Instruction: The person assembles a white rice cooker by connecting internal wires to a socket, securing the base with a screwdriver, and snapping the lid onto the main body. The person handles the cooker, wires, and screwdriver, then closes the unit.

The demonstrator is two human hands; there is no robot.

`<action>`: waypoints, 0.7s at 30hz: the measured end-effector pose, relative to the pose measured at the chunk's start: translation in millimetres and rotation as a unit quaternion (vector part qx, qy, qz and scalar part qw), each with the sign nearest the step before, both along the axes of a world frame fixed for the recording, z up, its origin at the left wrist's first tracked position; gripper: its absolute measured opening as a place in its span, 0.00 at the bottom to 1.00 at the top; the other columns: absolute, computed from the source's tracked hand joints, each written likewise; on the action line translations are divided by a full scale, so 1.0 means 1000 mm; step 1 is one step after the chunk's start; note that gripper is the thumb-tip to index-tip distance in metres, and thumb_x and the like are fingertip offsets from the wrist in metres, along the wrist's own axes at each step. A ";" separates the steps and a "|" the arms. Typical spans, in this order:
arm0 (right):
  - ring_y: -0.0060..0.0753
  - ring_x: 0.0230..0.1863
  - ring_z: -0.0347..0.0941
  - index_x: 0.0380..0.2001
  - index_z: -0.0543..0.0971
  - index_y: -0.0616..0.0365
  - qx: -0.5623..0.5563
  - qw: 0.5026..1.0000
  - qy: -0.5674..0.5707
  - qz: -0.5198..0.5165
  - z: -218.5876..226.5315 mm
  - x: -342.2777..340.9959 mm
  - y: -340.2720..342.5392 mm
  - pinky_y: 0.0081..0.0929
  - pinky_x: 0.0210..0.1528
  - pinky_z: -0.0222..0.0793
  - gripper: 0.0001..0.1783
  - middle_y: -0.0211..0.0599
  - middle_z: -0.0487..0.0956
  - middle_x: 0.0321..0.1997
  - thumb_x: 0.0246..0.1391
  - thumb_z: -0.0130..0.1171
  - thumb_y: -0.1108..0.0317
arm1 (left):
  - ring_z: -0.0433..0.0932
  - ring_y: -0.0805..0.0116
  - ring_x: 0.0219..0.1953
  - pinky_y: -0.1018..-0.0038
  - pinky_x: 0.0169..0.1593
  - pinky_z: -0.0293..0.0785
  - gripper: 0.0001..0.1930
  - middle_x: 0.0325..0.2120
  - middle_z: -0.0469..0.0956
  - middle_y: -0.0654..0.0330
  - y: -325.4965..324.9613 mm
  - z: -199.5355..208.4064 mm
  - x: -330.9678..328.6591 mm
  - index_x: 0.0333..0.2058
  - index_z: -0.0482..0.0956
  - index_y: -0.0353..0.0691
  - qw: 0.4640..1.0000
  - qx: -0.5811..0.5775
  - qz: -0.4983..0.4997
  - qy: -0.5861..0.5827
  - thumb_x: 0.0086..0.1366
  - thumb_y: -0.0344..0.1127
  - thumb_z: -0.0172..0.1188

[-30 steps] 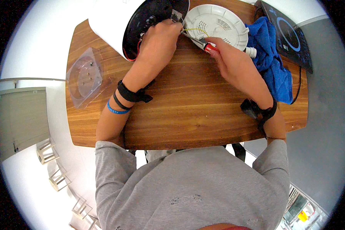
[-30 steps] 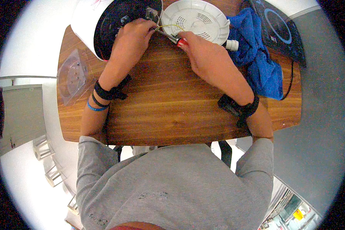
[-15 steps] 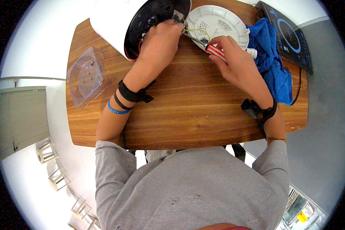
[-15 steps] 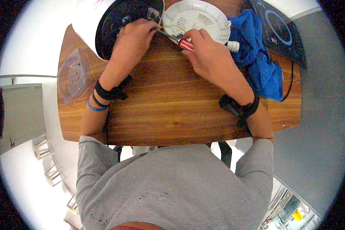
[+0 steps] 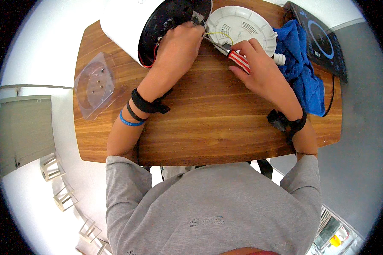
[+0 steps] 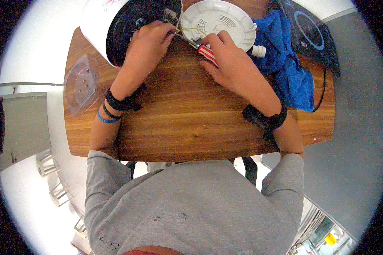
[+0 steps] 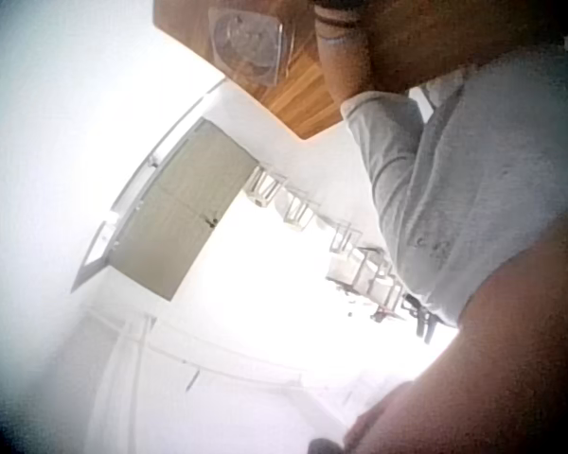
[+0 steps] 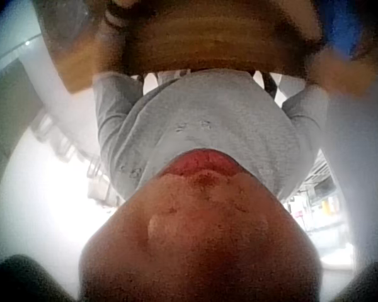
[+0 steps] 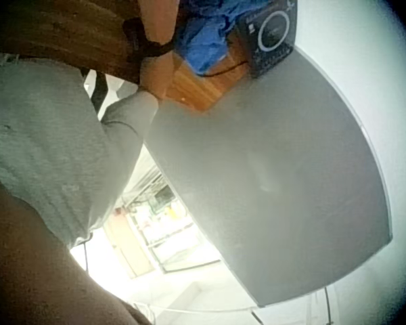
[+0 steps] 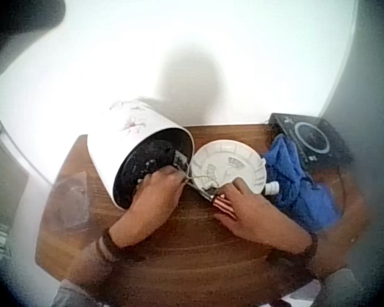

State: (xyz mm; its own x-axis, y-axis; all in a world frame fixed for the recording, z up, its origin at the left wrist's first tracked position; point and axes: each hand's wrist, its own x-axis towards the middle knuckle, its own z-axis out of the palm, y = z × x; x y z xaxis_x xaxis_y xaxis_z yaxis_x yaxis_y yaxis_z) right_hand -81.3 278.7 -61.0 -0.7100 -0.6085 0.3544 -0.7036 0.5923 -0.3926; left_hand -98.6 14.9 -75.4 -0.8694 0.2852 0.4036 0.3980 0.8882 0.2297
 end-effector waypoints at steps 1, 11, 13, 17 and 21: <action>0.67 0.46 0.82 0.55 0.74 0.59 0.003 1.000 -0.002 -0.002 0.000 0.000 0.001 0.54 0.46 0.82 0.20 0.52 0.78 0.50 0.67 0.68 0.63 | 0.87 0.42 0.45 0.51 0.50 0.85 0.09 0.43 0.87 0.49 0.000 0.000 0.000 0.47 0.89 0.41 1.000 0.001 0.001 0.000 0.72 0.34 0.66; 0.67 0.44 0.82 0.53 0.77 0.60 0.031 0.999 -0.027 -0.026 0.003 0.003 -0.001 0.55 0.44 0.83 0.16 0.55 0.79 0.46 0.70 0.65 0.63 | 0.87 0.40 0.45 0.50 0.50 0.85 0.09 0.43 0.87 0.47 0.002 0.005 0.004 0.47 0.89 0.40 1.000 0.005 0.008 0.014 0.73 0.35 0.65; 0.67 0.45 0.82 0.54 0.77 0.58 0.011 1.000 -0.018 -0.011 -0.001 0.000 0.001 0.55 0.44 0.82 0.16 0.55 0.79 0.47 0.70 0.65 0.64 | 0.87 0.41 0.45 0.50 0.50 0.85 0.09 0.43 0.87 0.48 0.000 0.003 0.001 0.47 0.88 0.41 1.000 -0.003 0.005 0.008 0.73 0.35 0.65; 0.66 0.46 0.81 0.56 0.76 0.54 -0.010 1.000 0.007 -0.014 -0.001 0.001 -0.003 0.55 0.45 0.82 0.17 0.53 0.77 0.49 0.69 0.65 0.65 | 0.87 0.40 0.45 0.50 0.50 0.85 0.09 0.43 0.87 0.48 0.000 0.003 0.001 0.47 0.88 0.41 1.000 -0.004 -0.002 0.006 0.73 0.35 0.64; 0.66 0.45 0.81 0.58 0.76 0.52 0.019 0.999 -0.018 -0.025 0.002 0.003 -0.001 0.55 0.45 0.81 0.18 0.52 0.77 0.50 0.68 0.66 0.64 | 0.87 0.40 0.46 0.50 0.51 0.85 0.09 0.44 0.87 0.48 0.002 0.003 0.002 0.47 0.89 0.41 1.000 0.015 0.001 0.002 0.73 0.35 0.64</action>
State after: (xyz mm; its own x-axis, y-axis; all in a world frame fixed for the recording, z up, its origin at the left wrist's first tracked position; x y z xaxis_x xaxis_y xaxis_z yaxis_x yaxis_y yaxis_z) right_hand -78.2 277.6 -58.9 -0.7524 -0.5838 0.3052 -0.6578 0.6414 -0.3949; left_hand -96.2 16.5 -71.9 -0.8686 0.2708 0.4149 0.3965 0.8821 0.2544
